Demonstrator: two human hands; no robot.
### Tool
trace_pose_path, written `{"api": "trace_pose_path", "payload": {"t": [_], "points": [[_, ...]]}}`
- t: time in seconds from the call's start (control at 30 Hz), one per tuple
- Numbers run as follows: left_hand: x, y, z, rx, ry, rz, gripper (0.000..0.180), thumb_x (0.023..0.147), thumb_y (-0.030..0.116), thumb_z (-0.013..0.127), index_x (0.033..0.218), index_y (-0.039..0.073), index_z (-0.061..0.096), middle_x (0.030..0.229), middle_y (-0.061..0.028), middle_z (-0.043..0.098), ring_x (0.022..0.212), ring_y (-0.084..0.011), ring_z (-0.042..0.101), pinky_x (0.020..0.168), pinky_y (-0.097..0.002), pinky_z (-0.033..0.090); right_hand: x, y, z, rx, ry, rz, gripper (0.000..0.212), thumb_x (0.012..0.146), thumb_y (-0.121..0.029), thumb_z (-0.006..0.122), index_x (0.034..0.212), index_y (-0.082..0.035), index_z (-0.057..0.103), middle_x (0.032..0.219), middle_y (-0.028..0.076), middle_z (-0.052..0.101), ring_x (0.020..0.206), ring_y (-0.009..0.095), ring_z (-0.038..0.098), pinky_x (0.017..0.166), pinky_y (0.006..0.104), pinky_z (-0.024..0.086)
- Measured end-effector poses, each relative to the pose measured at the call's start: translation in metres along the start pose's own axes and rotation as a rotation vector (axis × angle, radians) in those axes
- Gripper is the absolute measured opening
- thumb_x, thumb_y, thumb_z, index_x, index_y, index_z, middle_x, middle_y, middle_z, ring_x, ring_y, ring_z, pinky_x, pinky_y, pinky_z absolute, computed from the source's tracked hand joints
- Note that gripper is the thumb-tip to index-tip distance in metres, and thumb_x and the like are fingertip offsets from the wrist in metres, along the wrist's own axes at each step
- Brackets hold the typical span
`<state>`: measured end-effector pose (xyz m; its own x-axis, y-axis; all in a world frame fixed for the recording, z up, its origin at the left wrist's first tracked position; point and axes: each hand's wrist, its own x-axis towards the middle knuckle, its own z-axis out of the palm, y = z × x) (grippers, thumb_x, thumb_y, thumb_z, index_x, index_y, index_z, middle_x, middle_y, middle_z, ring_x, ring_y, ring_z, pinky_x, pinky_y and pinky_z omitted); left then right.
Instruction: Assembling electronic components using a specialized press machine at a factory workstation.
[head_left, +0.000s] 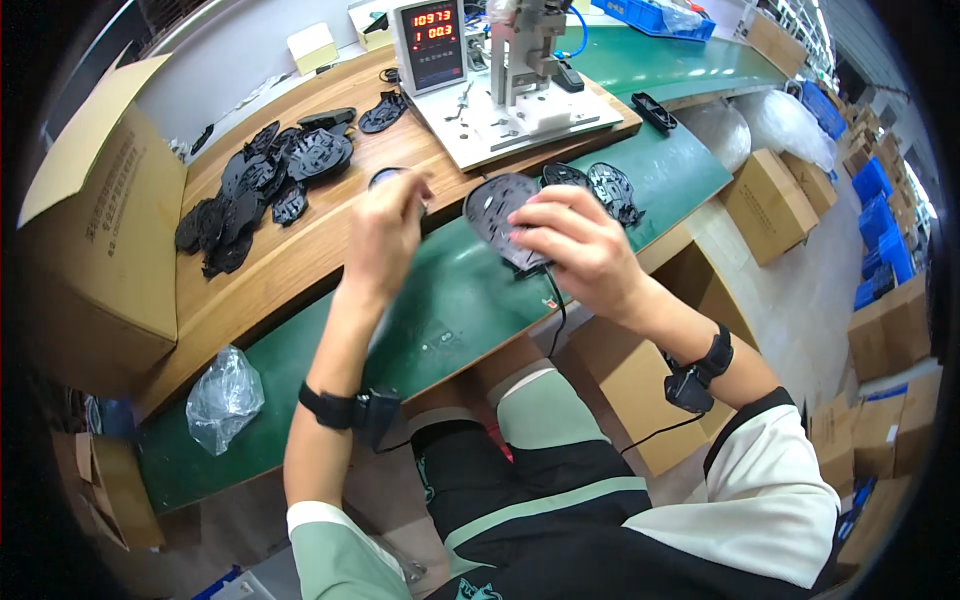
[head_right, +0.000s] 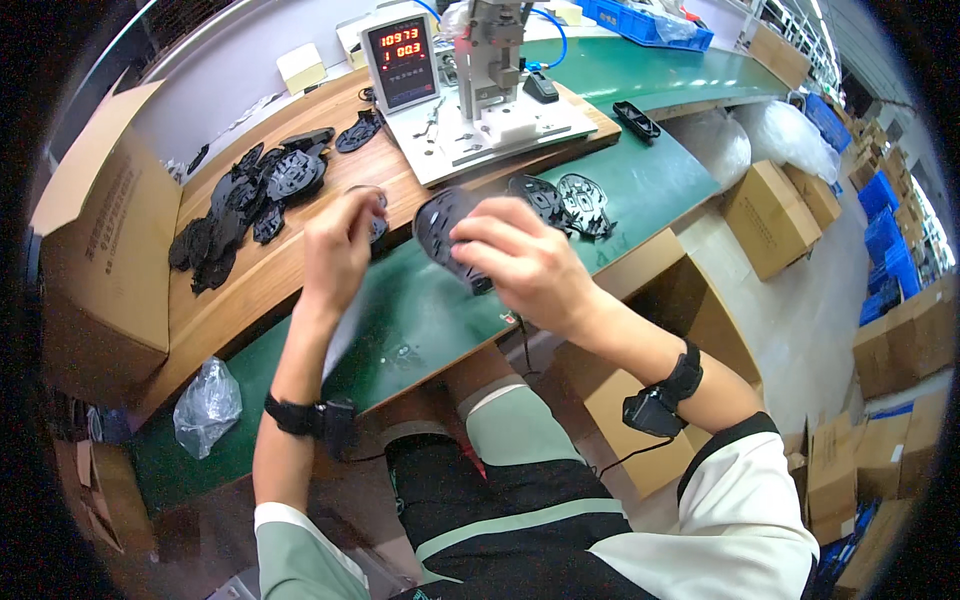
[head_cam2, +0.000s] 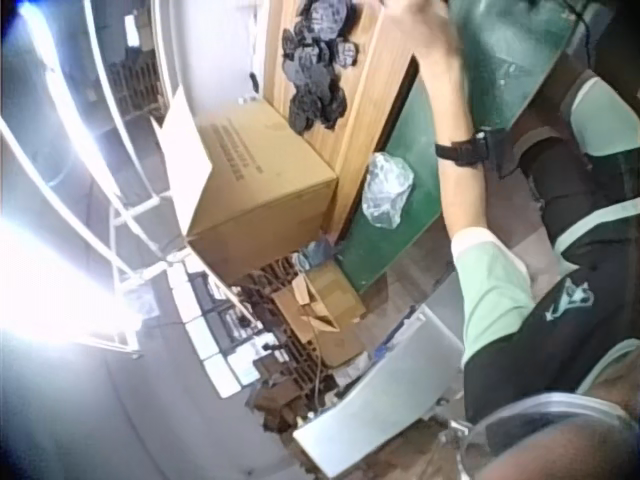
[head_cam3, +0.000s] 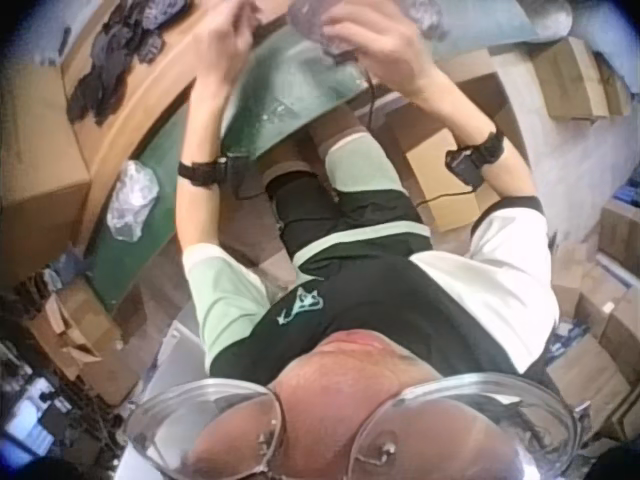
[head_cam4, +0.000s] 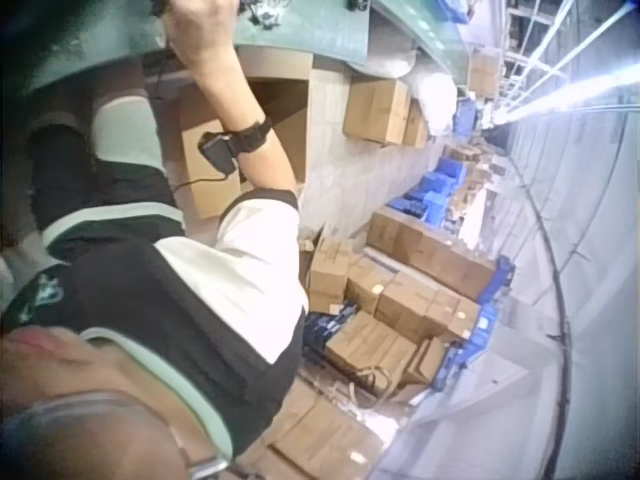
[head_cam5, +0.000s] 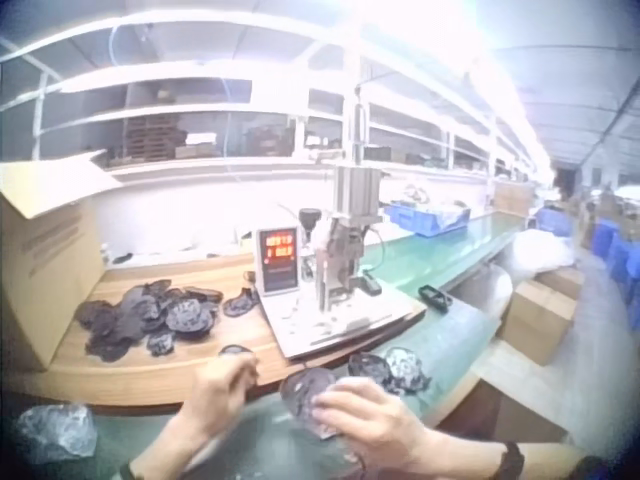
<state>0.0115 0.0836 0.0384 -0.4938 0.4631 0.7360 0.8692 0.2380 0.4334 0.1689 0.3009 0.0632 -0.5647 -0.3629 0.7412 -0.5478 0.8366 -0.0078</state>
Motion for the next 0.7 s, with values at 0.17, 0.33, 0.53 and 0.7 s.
{"api": "trace_pose_path", "payload": {"t": [0.17, 0.33, 0.53, 0.7], "points": [[0.073, -0.050, 0.021, 0.085, 0.002, -0.023, 0.013, 0.094, 0.008, 0.073, 0.104, 0.002, 0.079, 0.091, -0.0143, 0.074, 0.077, -0.0227, 0.068, 0.074, -0.0330, 0.054, -0.027, 0.027, -0.024, 0.031, 0.096, 0.240, 0.037, 0.070, 0.013, 0.062, 0.101, -0.004, 0.072, 0.112, 0.008, 0.072, 0.114, 0.032, 0.063, 0.100, 0.0429, 0.051], [0.105, -0.104, 0.054, 0.236, -0.106, -0.097, 0.017, 0.094, 0.017, 0.075, 0.105, 0.005, 0.080, 0.102, -0.0152, 0.073, 0.085, -0.0276, 0.068, 0.081, -0.0367, 0.054, -0.057, 0.057, -0.027, 0.074, 0.196, 0.522, 0.034, 0.078, 0.008, 0.061, 0.108, -0.003, 0.070, 0.116, 0.014, 0.071, 0.115, 0.034, 0.062, 0.102, 0.0423, 0.049], [0.105, -0.092, 0.076, 0.321, -0.071, -0.071, 0.020, 0.098, 0.017, 0.069, 0.112, 0.006, 0.077, 0.107, -0.0154, 0.070, 0.091, -0.0299, 0.068, 0.088, -0.0398, 0.054, -0.084, 0.085, -0.018, -0.030, -0.078, 0.485, 0.038, 0.090, -0.014, 0.070, 0.127, -0.007, 0.066, 0.134, 0.015, 0.062, 0.130, 0.035, 0.053, 0.114, 0.0475, 0.038], [0.073, -0.004, 0.058, 0.103, -0.102, 0.002, 0.019, 0.096, 0.018, 0.069, 0.106, 0.003, 0.073, 0.106, -0.0173, 0.070, 0.104, -0.0356, 0.066, 0.092, -0.0436, 0.052, -0.087, 0.080, -0.017, -0.188, -0.245, 0.431, 0.076, 0.086, -0.044, 0.081, 0.152, -0.021, 0.051, 0.152, 0.015, 0.049, 0.139, 0.038, 0.047, 0.118, 0.0486, 0.036]]}}
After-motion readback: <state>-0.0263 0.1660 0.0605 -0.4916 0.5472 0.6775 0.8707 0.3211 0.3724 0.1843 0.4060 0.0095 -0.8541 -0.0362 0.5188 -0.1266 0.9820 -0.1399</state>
